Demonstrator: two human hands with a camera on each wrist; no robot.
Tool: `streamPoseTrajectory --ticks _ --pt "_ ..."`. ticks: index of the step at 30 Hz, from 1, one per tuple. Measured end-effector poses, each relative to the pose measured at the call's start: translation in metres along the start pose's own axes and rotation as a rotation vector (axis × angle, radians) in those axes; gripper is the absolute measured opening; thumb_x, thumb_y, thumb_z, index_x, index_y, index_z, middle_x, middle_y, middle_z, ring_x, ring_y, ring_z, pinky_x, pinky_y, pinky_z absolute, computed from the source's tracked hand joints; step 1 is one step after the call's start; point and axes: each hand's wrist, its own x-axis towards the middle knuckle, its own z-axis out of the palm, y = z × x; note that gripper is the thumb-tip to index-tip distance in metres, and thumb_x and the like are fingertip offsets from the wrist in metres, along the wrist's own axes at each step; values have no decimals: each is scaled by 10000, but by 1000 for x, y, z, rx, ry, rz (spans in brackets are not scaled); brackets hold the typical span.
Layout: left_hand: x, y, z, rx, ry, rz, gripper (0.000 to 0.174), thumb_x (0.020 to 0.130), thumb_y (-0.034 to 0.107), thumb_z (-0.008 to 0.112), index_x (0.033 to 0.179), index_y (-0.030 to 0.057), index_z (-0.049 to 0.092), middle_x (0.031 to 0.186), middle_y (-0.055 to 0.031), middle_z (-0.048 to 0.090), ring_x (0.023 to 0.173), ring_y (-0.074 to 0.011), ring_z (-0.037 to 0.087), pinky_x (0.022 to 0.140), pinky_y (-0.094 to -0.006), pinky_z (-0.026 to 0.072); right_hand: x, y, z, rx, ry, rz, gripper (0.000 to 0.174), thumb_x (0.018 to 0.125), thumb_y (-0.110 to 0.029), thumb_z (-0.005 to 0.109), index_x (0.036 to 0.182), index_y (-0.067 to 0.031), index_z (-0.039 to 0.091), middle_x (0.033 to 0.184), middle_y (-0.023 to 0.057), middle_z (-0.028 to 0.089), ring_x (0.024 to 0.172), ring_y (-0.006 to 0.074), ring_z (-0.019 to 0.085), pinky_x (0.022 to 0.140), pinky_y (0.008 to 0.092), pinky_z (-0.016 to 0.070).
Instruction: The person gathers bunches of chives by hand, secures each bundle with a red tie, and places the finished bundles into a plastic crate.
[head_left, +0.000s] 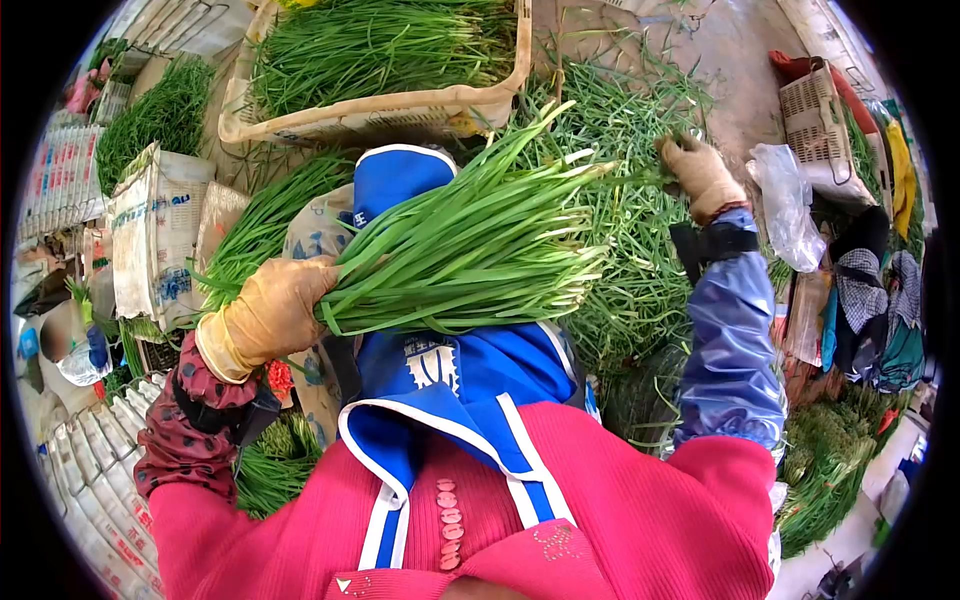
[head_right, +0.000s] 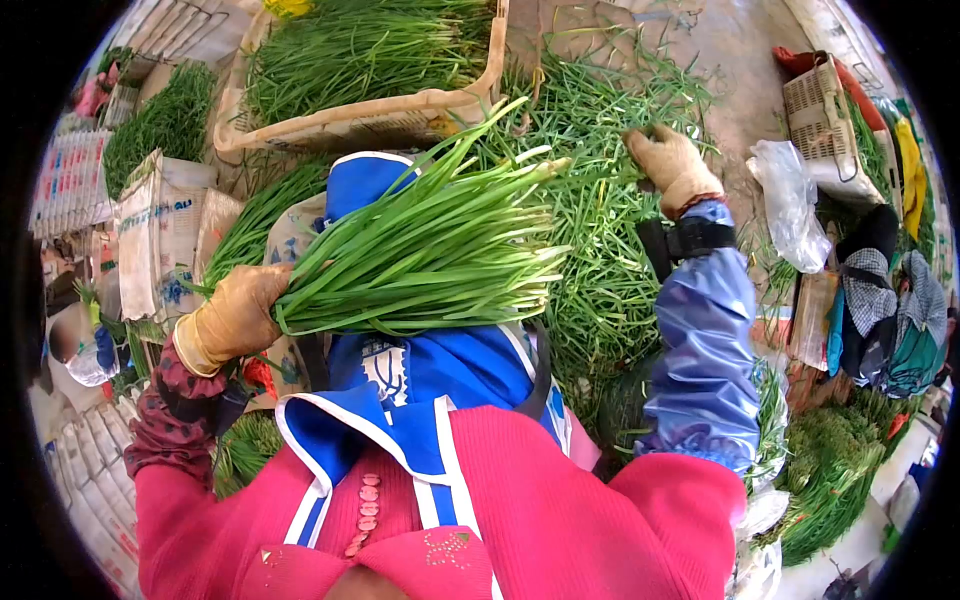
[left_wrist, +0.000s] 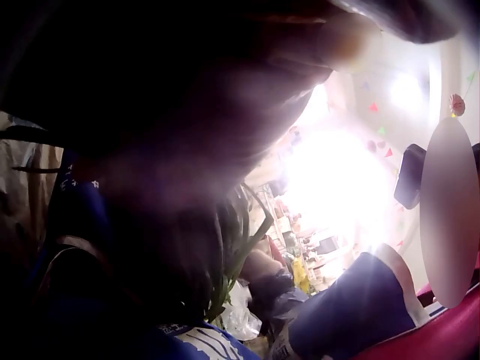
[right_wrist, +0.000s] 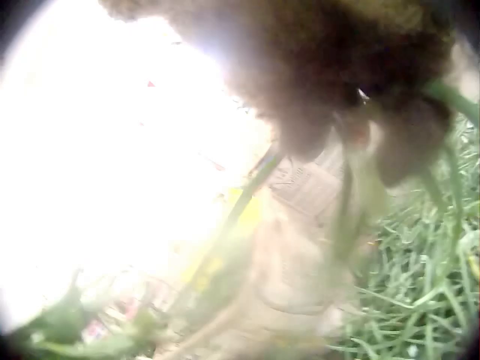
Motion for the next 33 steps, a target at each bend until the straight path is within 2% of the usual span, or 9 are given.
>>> streamPoseTrajectory --ticks 3,7,8,11,15,20,25,29,33 --pt "2 1 0 158 -56 12 539 728 128 697 1260 162 620 943 -147 640 822 -368 643 702 -431 529 -22 -40 7 -197 -291 -432 468 887 -370 653 1208 -31 625 1094 114 687 947 186 631 805 344 513" --pt "7 20 -12 362 -37 41 700 706 81 674 1372 262 551 1024 -136 627 773 -346 646 671 -423 529 -49 -63 67 -292 -417 -313 394 850 -322 680 1103 -21 678 943 157 718 828 253 672 784 363 522" --pt "8 23 -17 431 35 91 775 721 50 654 1416 355 497 1061 -130 615 724 -311 643 616 -401 528 -63 -73 70 -339 -304 -371 365 841 -320 684 1070 -37 694 908 177 716 832 302 681 770 381 529" --pt "6 36 -41 716 135 21 730 701 27 669 1367 306 564 1140 -182 614 861 -339 647 728 -415 543 -91 -76 72 -155 8 -372 299 890 -218 628 1149 -77 680 985 152 718 890 291 692 767 377 540" --pt "-10 9 -12 828 401 119 745 770 39 588 1397 431 499 1139 -195 596 650 -246 587 555 -335 516 -97 -37 73 90 123 -539 262 905 -92 594 1157 -103 665 958 125 718 885 242 698 753 327 550" --pt "-37 -7 67 796 296 -92 740 786 44 581 1389 464 488 1256 -241 546 682 -264 588 583 -355 525 -82 40 99 -251 41 -397 228 896 -159 599 1114 -129 658 973 168 685 912 368 652 778 409 522" --pt "-52 -9 107 778 370 -173 734 781 31 583 1370 463 508 1308 -269 514 725 -315 609 607 -389 544 -6 110 70 -97 139 -91 238 964 -139 579 1160 -31 660 973 55 725 723 103 624 627 228 493" --pt "-54 -11 124 725 392 -214 726 772 18 604 1350 451 531 1349 -267 489 824 -376 636 664 -411 564 -41 40 31 264 63 40 203 994 -229 537 1019 -85 678 808 -13 662 639 76 578 546 229 453" --pt "-50 -16 135 631 507 -164 704 797 16 622 1343 452 530 1358 -249 479 1078 -500 579 754 -476 571 -70 12 42 371 -389 66 267 977 -272 569 1180 -111 638 972 -12 681 834 102 632 616 272 495"
